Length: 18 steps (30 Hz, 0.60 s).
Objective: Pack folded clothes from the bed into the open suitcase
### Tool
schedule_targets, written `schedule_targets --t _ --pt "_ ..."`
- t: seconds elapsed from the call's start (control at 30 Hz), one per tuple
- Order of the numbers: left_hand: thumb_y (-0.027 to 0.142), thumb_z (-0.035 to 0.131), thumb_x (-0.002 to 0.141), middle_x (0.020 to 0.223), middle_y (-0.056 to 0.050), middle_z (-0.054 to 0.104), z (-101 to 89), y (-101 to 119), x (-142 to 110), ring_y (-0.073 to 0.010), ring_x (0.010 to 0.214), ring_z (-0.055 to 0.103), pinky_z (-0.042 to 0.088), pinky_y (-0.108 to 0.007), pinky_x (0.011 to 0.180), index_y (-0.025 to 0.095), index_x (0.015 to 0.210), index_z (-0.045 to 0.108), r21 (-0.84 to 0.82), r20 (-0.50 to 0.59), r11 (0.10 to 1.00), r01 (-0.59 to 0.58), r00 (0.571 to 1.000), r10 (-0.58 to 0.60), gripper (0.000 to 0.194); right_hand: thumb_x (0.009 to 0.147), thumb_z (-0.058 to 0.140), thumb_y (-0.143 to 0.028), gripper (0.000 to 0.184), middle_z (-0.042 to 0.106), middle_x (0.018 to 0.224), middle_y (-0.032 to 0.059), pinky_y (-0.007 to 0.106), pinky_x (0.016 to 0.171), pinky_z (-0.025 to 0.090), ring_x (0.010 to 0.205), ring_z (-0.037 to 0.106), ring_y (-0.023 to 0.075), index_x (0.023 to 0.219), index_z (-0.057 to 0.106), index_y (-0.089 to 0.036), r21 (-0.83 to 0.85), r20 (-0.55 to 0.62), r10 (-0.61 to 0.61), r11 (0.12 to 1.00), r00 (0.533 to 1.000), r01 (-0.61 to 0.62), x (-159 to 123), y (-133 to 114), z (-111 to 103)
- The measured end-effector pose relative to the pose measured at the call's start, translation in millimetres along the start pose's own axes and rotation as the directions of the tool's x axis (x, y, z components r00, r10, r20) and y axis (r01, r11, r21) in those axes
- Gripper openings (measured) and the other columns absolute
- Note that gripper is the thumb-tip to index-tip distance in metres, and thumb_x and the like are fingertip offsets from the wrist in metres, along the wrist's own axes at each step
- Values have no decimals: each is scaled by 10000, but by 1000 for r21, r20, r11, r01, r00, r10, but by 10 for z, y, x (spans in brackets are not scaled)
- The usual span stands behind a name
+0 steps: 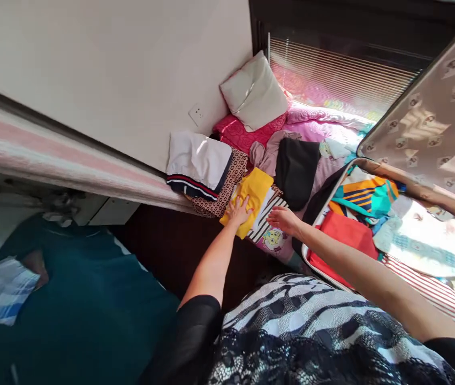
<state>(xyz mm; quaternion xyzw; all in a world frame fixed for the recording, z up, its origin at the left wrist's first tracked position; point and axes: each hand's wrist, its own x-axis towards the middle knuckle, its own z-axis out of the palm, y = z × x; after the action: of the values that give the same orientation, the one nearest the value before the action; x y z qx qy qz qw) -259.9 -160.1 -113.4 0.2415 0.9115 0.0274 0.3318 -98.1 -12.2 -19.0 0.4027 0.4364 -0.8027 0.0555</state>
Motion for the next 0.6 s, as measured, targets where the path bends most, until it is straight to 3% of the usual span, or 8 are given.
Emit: schedule_targets --t 0.07,0.17,0.23,0.3,0.4,0.53,0.6 --pt "522 536 1042 1881 -87 151 -38 -55 -23 -463 1701 201 308 -705 1291 405 1774 293 29 31 999 -15 999 14 780 881 816 -205 260 765 957 67 287 721 621 811 759 177 1111 696 -196 37 12 29 999 1000 -29 -299 27 -233" --pt "509 552 1030 1872 -130 166 -67 -18 -112 -490 1689 209 306 -727 1273 367 1772 301 80 6 997 -6 1000 5 796 811 835 -224 323 798 976 52 293 786 625 839 777 178 1119 738 -212 20 17 -92 996 996 91 -843 52 -728" --pt "498 549 1033 1858 -167 190 -67 91 -188 -493 1686 209 320 -735 1260 325 1756 338 95 -83 995 21 996 -13 773 801 820 -265 290 798 937 41 317 840 628 844 770 182 1078 759 -208 -32 -96 -200 980 975 197 -1187 94 -1150" --pt "487 524 1048 1840 -201 215 -73 270 -287 -482 1682 226 344 -720 1259 263 1739 370 81 -212 996 30 977 -13 742 805 780 -294 247 792 903 37 340 868 624 841 762 190 1034 759 -203 -81 -282 -266 964 922 253 -1501 187 -1641" --pt "439 499 1064 1778 -246 305 -105 669 -509 -444 1645 331 371 -647 1288 169 1692 434 25 -371 998 -64 926 68 687 811 721 -297 216 795 910 56 374 905 610 850 752 211 1002 754 -200 -203 -571 -302 953 763 225 -1957 455 -2447" --pt "320 518 1042 1676 -238 443 -44 1375 -903 -375 1613 405 364 -545 1330 155 1613 522 14 -430 940 -342 846 314 594 805 634 -232 224 809 986 133 417 1002 576 957 752 259 976 766 -172 -334 -868 -290 942 402 -42 -2568 997 -3422" --pt "289 506 1042 1633 -212 505 110 1760 -1107 -328 1587 449 377 -494 1329 166 1548 582 52 -385 863 -503 787 482 526 808 616 -225 295 813 1078 180 435 1032 567 1021 761 286 1038 786 -151 -303 -928 -252 939 275 -160 -2822 1273 -3768"
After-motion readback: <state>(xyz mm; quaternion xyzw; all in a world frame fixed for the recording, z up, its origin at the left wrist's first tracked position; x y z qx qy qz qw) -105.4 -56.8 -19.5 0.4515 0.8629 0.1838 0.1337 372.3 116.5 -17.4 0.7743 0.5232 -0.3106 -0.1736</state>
